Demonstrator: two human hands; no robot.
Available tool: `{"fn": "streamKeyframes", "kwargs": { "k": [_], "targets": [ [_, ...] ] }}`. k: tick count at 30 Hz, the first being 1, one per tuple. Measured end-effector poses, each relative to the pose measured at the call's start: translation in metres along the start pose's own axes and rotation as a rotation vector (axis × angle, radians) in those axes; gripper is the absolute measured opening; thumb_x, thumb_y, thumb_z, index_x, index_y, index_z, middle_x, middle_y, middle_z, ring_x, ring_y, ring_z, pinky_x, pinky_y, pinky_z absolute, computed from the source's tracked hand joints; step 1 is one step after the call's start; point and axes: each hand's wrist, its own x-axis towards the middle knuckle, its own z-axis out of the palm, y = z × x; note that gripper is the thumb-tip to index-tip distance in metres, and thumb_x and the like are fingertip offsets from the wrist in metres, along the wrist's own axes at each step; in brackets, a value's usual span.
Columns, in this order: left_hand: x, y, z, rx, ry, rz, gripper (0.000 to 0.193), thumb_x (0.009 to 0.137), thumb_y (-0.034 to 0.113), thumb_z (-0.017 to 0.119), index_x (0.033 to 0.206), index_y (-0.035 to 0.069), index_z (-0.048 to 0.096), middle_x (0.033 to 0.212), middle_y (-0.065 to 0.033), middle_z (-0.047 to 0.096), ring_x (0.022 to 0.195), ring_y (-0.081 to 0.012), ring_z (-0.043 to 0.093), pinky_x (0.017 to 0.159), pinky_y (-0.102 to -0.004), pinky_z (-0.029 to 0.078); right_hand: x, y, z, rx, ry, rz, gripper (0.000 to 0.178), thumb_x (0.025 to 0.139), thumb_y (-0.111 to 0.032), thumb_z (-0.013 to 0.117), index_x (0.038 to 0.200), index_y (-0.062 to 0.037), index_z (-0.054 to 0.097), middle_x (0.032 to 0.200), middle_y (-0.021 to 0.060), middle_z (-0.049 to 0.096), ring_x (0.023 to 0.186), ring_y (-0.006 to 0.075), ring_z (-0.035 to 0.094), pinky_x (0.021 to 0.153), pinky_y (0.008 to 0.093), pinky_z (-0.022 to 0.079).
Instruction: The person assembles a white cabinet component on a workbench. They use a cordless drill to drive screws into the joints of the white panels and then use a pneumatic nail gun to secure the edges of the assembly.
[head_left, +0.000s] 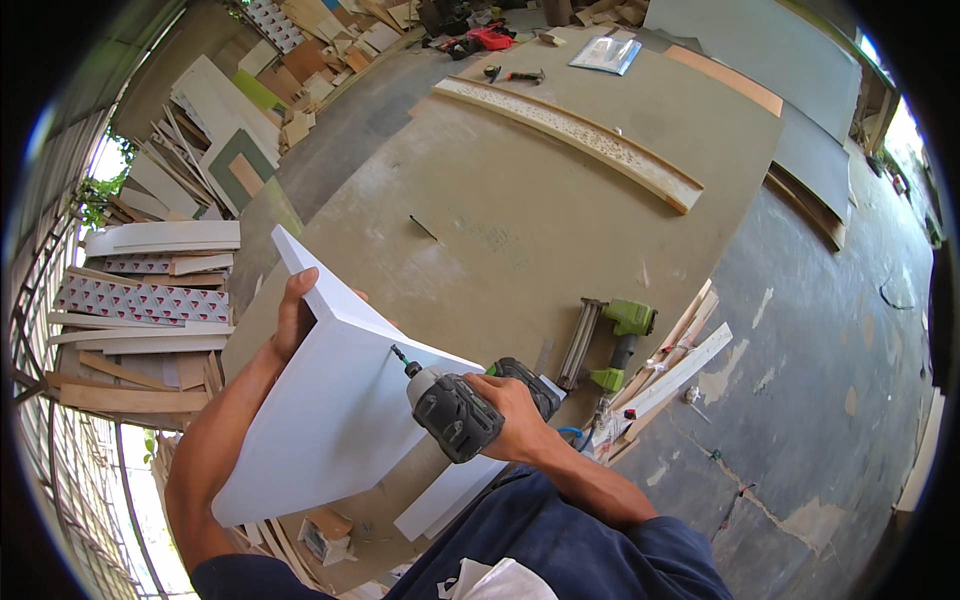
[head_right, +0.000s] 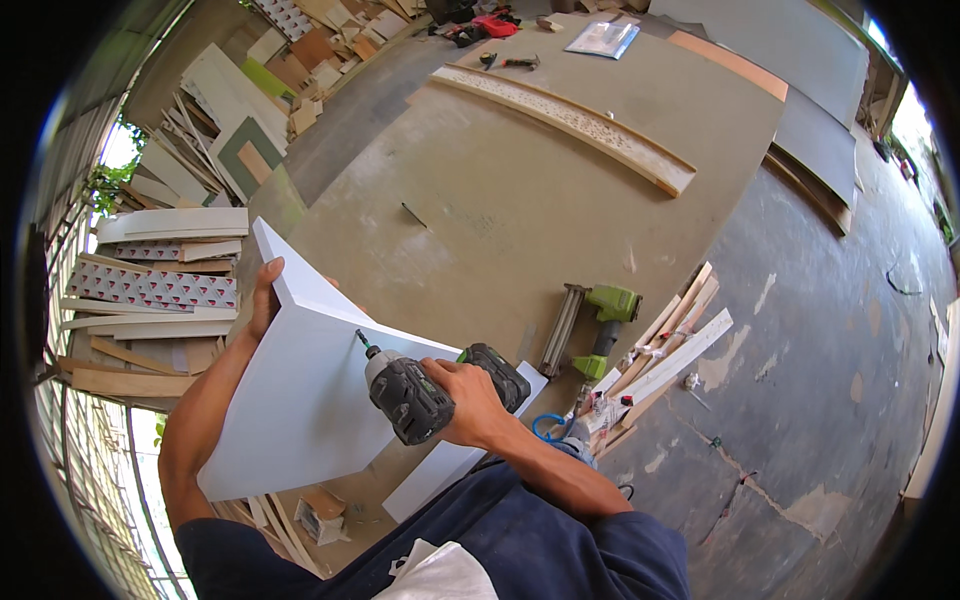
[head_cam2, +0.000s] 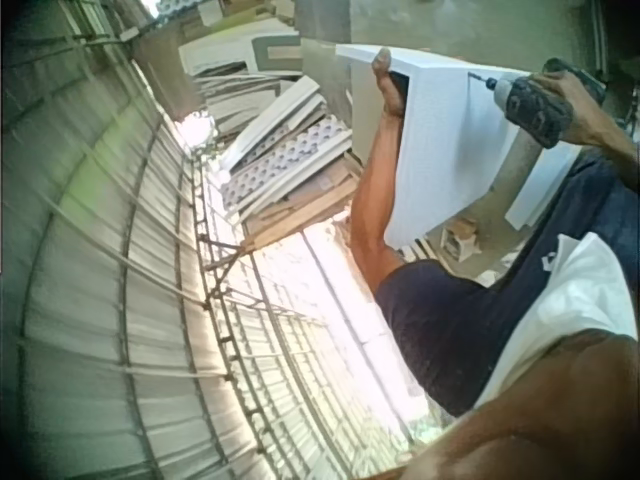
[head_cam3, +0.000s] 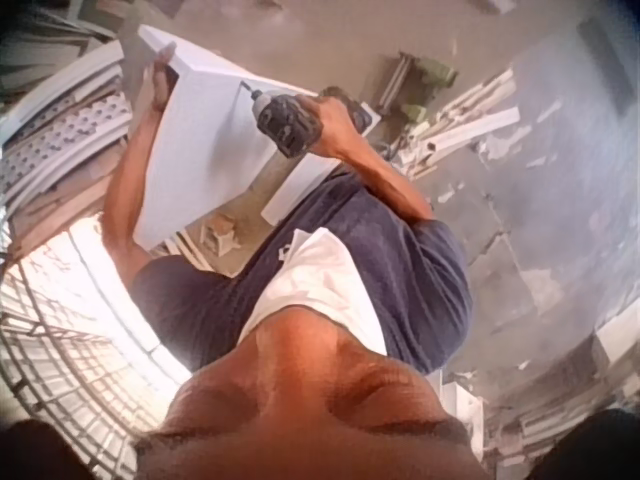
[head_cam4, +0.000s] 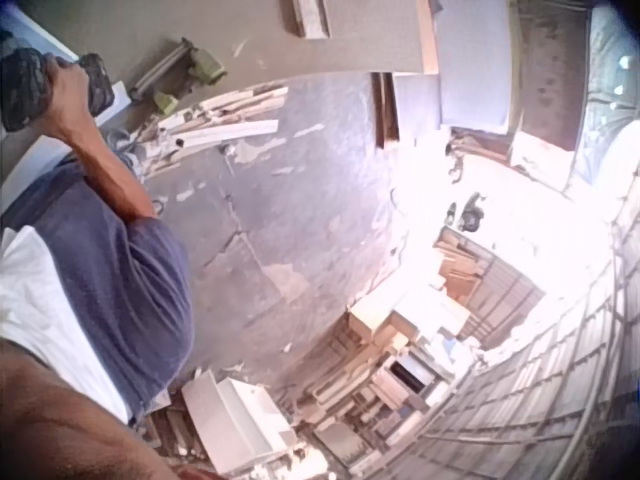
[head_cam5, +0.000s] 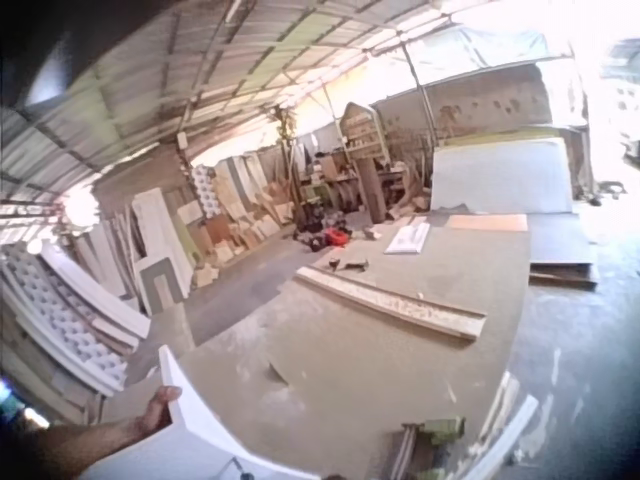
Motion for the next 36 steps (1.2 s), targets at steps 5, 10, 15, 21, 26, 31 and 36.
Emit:
{"fn": "streamKeyframes", "kwargs": {
  "k": [5,10,15,21,26,31,36],
  "targets": [
    [-0.006,0.014,0.006,0.127,0.256,0.04,0.084,0.08,0.072,0.063,0.122,0.0,0.056,0.108,-0.0207,0.061,0.102,-0.0304,0.062,0.09,-0.0432,0.051,-0.006,-0.004,-0.005,0.018,0.031,-0.04,0.048,0.066,-0.017,0.08,0.109,-0.0045,0.065,0.09,0.0189,0.069,0.081,0.042,0.067,0.073,0.0458,0.053],
    [-0.014,0.02,-0.008,0.219,0.286,-0.034,0.079,0.082,0.074,0.064,0.12,0.004,0.059,0.105,-0.0159,0.062,0.096,-0.0241,0.062,0.084,-0.0382,0.05,-0.034,0.002,-0.019,0.023,-0.028,0.033,0.048,0.065,-0.015,0.081,0.109,-0.0027,0.066,0.088,0.0193,0.068,0.08,0.0407,0.067,0.074,0.0445,0.054],
    [-0.027,0.03,0.001,0.318,0.361,-0.05,0.07,0.087,0.071,0.062,0.114,0.007,0.064,0.096,-0.0111,0.066,0.086,-0.018,0.064,0.077,-0.0334,0.051,-0.064,0.012,-0.025,0.055,-0.043,0.098,0.048,0.068,-0.01,0.08,0.113,0.0021,0.069,0.084,0.0169,0.069,0.072,0.0309,0.066,0.074,0.0366,0.053],
    [-0.039,0.042,0.011,0.473,0.352,-0.016,0.082,0.085,0.077,0.06,0.121,0.003,0.06,0.096,-0.012,0.069,0.084,-0.0188,0.068,0.079,-0.032,0.052,-0.085,0.01,-0.029,0.092,-0.078,0.249,0.042,0.07,-0.009,0.079,0.11,0.0009,0.069,0.083,0.0188,0.071,0.071,0.0307,0.067,0.074,0.0364,0.054],
    [-0.06,0.049,0.002,0.535,0.381,-0.051,0.105,0.082,0.082,0.057,0.141,-0.004,0.044,0.103,-0.0194,0.068,0.089,-0.0246,0.07,0.083,-0.0341,0.055,-0.096,0.008,-0.025,0.11,-0.101,0.313,0.043,0.071,-0.006,0.078,0.113,0.0011,0.07,0.086,0.0165,0.073,0.071,0.0232,0.067,0.076,0.0339,0.054],
    [-0.082,0.047,0.01,0.563,0.462,0.035,0.099,0.083,0.081,0.057,0.137,-0.002,0.049,0.106,-0.0223,0.068,0.091,-0.0275,0.07,0.086,-0.0361,0.055,-0.102,0.022,-0.021,0.062,-0.145,0.303,0.041,0.071,-0.006,0.078,0.111,0.0007,0.071,0.086,0.0134,0.074,0.072,0.0159,0.065,0.073,0.0323,0.054],
    [-0.135,0.042,0.019,1.061,0.834,0.274,0.084,0.088,0.072,0.061,0.127,-0.002,0.058,0.105,-0.0255,0.069,0.097,-0.028,0.071,0.087,-0.0374,0.054,-0.108,0.046,-0.018,0.013,-0.234,0.346,0.028,0.069,-0.005,0.077,0.096,-0.0033,0.071,0.079,0.0032,0.07,0.07,0.009,0.059,0.065,0.03,0.051]
  ]
}}
